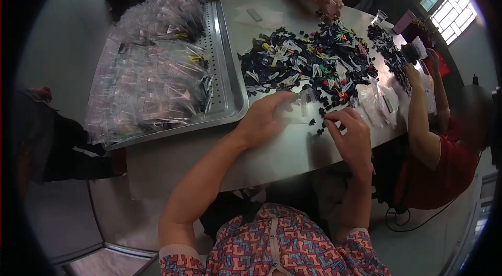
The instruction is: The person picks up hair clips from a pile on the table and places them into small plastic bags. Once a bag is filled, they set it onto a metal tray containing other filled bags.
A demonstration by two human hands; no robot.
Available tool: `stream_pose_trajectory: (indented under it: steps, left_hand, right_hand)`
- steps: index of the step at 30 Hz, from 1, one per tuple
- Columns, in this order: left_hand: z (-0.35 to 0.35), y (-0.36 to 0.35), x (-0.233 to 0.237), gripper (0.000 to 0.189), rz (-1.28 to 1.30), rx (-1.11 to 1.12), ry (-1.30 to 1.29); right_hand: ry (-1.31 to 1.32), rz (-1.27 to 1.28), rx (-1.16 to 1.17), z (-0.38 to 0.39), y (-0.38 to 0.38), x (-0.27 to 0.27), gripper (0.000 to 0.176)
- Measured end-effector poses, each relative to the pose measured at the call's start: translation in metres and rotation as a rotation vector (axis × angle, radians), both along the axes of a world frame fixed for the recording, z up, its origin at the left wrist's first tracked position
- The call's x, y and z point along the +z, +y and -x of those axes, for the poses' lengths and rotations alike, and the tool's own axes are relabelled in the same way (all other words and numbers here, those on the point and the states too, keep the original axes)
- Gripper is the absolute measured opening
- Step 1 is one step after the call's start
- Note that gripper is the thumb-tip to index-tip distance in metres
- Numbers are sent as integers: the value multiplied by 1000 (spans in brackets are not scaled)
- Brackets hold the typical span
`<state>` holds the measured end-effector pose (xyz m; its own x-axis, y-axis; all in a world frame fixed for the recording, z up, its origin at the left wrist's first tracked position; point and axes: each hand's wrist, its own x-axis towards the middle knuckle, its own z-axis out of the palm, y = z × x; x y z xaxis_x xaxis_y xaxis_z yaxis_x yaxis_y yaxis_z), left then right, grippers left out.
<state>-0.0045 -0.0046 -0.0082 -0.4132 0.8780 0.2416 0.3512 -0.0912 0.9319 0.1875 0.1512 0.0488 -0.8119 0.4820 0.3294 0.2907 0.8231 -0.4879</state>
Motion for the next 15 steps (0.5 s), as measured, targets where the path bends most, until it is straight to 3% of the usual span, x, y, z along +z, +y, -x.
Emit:
stream_pose_trajectory:
  steps: [5, 15]
  left_hand:
    - [2, 3, -9, 55, -14, -37, -32]
    - [0, 1, -3, 56, -19, 9, -22]
  right_hand:
    - [-35, -37, -25, 0, -13, -24, 20]
    - [1, -59, -79, 8, -9, -48, 11]
